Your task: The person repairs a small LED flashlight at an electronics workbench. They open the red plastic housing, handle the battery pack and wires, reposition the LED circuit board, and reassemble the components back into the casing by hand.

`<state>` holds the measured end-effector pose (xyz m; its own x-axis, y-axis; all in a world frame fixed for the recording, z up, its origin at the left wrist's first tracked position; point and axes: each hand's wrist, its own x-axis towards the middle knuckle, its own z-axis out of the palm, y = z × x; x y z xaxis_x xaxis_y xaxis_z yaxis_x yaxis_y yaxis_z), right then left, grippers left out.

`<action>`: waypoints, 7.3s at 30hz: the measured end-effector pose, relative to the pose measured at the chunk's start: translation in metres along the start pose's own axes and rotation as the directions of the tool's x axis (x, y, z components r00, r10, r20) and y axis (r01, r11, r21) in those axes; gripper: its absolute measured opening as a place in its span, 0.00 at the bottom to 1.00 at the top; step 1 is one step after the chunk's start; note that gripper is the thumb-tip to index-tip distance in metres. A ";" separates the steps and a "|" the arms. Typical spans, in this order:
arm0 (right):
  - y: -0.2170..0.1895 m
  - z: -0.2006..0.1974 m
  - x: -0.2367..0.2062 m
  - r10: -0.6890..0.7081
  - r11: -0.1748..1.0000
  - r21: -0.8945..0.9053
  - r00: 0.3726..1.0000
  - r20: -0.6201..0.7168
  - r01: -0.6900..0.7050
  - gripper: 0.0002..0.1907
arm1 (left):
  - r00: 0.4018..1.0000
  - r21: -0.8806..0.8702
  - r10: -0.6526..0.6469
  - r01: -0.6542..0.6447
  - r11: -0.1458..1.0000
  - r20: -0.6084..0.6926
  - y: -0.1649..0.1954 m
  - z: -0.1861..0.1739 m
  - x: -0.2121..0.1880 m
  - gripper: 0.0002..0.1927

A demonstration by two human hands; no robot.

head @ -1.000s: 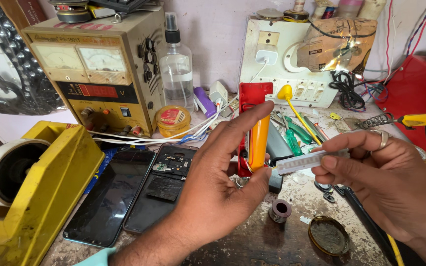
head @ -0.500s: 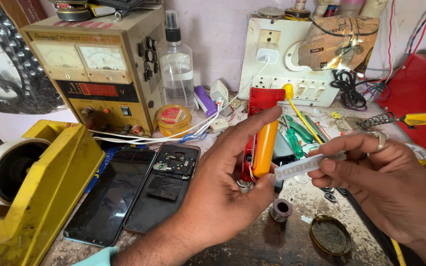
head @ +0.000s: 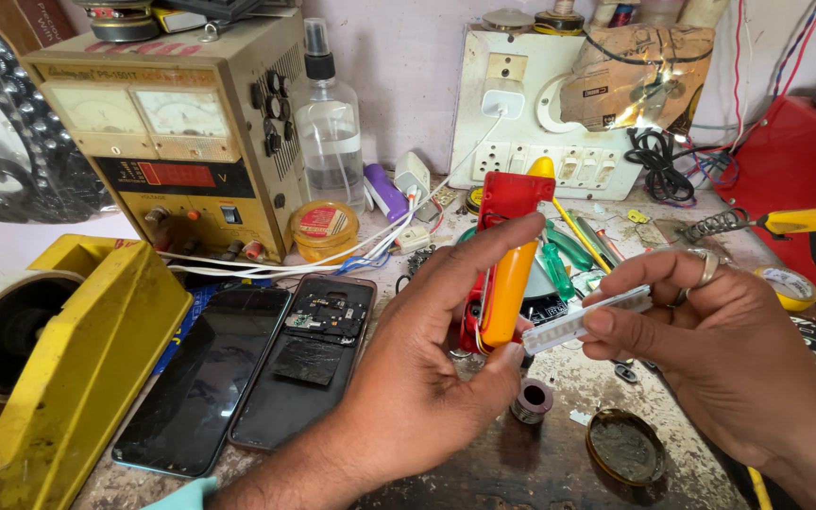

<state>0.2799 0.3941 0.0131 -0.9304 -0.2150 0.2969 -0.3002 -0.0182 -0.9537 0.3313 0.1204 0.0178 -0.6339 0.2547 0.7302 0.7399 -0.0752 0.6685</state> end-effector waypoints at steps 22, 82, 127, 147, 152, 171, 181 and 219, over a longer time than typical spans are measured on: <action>-0.012 0.023 -0.009 0.072 0.993 -0.088 0.997 -0.007 -0.072 0.13 | 0.957 -0.201 -0.275 0.252 0.947 -0.096 -0.009 0.008 0.002 0.43; -0.013 0.025 -0.020 -0.052 0.930 -0.364 0.999 -0.002 0.048 0.15 | 0.939 -0.361 -0.335 0.288 0.887 -0.074 -0.014 0.015 0.001 0.45; -0.027 -0.021 0.002 -0.332 0.747 -0.525 0.913 0.236 0.407 0.09 | 0.872 -0.515 -0.401 0.489 0.704 0.280 -0.024 0.000 0.006 0.31; -0.009 -0.034 0.011 0.001 0.876 -0.460 0.954 0.301 0.144 0.08 | 0.818 -0.492 -0.359 0.562 0.664 0.449 -0.028 0.005 -0.001 0.36; -0.007 -0.033 0.010 0.002 0.804 -0.573 0.964 0.267 0.157 0.09 | 0.787 -0.432 -0.435 0.608 0.666 0.438 -0.030 0.007 -0.003 0.37; -0.019 -0.006 -0.001 -0.422 0.496 -0.732 0.866 0.267 0.468 0.12 | 0.825 -0.313 -0.495 0.562 0.766 0.272 -0.015 0.024 -0.009 0.29; -0.022 0.001 -0.005 -0.459 0.557 -0.676 0.857 0.234 0.483 0.12 | 0.955 -0.237 -0.274 0.294 0.926 0.117 -0.024 0.032 -0.011 0.27; -0.022 0.023 -0.015 -0.193 0.959 -0.243 0.966 -0.170 0.149 0.20 | 0.999 0.198 -0.006 0.013 0.980 -0.036 -0.018 0.033 -0.015 0.23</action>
<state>0.3053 0.3755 0.0283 -0.8769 -0.0385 0.4791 -0.4773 0.1874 -0.8585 0.3354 0.1499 -0.0097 -0.6458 0.2205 0.7310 0.7617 0.1204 0.6366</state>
